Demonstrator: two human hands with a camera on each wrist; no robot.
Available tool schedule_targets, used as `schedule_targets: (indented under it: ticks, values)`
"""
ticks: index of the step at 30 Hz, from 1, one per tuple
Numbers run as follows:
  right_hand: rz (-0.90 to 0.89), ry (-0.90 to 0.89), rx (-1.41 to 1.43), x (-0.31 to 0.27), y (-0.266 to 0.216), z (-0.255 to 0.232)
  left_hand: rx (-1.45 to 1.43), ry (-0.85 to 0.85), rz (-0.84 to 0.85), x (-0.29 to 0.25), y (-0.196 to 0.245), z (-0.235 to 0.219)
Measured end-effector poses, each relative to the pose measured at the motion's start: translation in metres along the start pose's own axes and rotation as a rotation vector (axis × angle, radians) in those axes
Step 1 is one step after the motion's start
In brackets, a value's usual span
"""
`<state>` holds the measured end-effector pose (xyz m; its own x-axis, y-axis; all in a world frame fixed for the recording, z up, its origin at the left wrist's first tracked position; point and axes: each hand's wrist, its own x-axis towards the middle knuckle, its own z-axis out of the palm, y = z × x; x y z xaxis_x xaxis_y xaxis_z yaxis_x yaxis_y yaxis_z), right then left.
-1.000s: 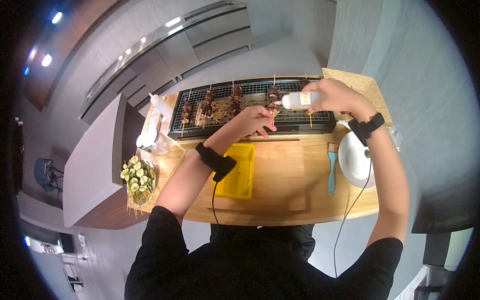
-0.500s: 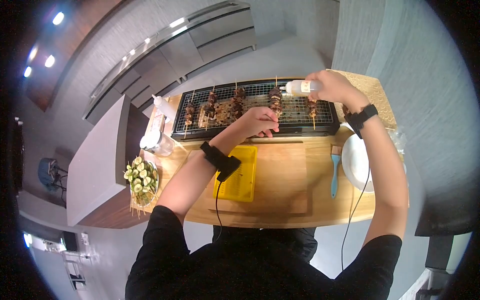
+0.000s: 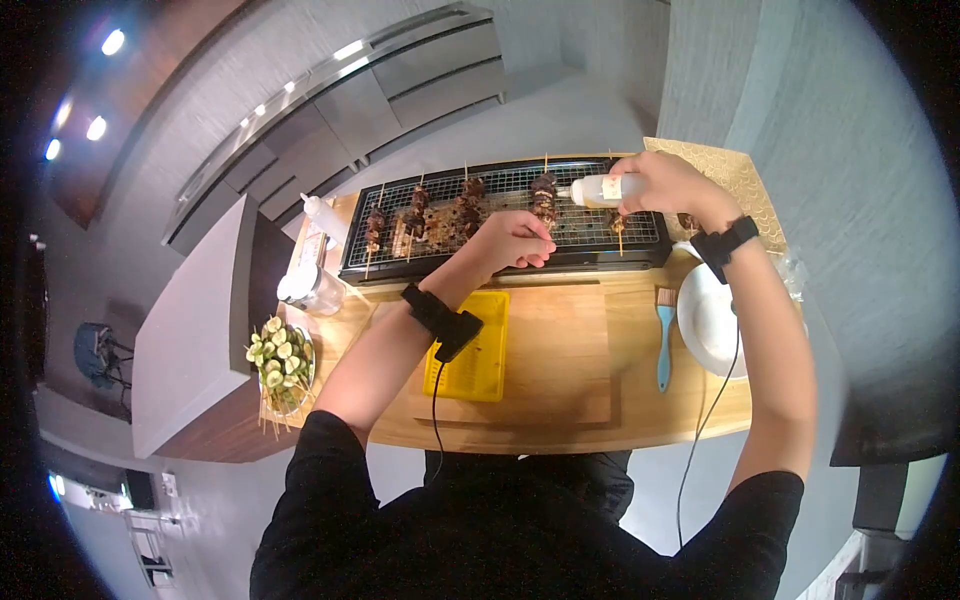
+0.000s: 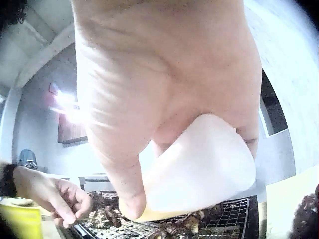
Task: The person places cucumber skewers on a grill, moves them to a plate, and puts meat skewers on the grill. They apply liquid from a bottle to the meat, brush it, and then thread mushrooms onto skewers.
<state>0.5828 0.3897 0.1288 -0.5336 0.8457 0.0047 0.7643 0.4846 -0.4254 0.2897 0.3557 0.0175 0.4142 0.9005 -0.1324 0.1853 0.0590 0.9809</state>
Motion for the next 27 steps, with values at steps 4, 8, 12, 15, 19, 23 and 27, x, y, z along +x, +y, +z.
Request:
schedule_targets:
  ticks: [4, 8, 12, 15, 19, 23, 27]
  values:
    - [0.069, 0.079, 0.053, 0.005, 0.0, 0.005, -0.096, 0.014, -0.016, -0.004, 0.0, -0.001]
    - [0.09, 0.117, 0.06, 0.004, 0.003, 0.008, -0.143, 0.052, -0.044, -0.007, 0.002, -0.002]
    - [0.074, 0.157, 0.17, -0.002, 0.012, 0.007, -0.196, 0.039, 0.004, -0.012, 0.005, 0.002]
    - [0.109, 0.157, 0.195, -0.009, 0.008, 0.003, -0.231, 0.052, 0.031, -0.012, 0.005, 0.006]
    - [0.114, 0.156, 0.191, -0.013, 0.007, 0.003, -0.251, 0.109, 0.043, -0.014, 0.002, 0.008]
    - [0.106, 0.146, 0.231, -0.023, -0.008, 0.001, -0.243, 0.159, 0.041, -0.014, -0.003, 0.01]
    - [0.027, 0.053, 0.153, -0.023, -0.003, 0.006, -0.073, 0.163, 0.005, -0.014, -0.004, 0.008]
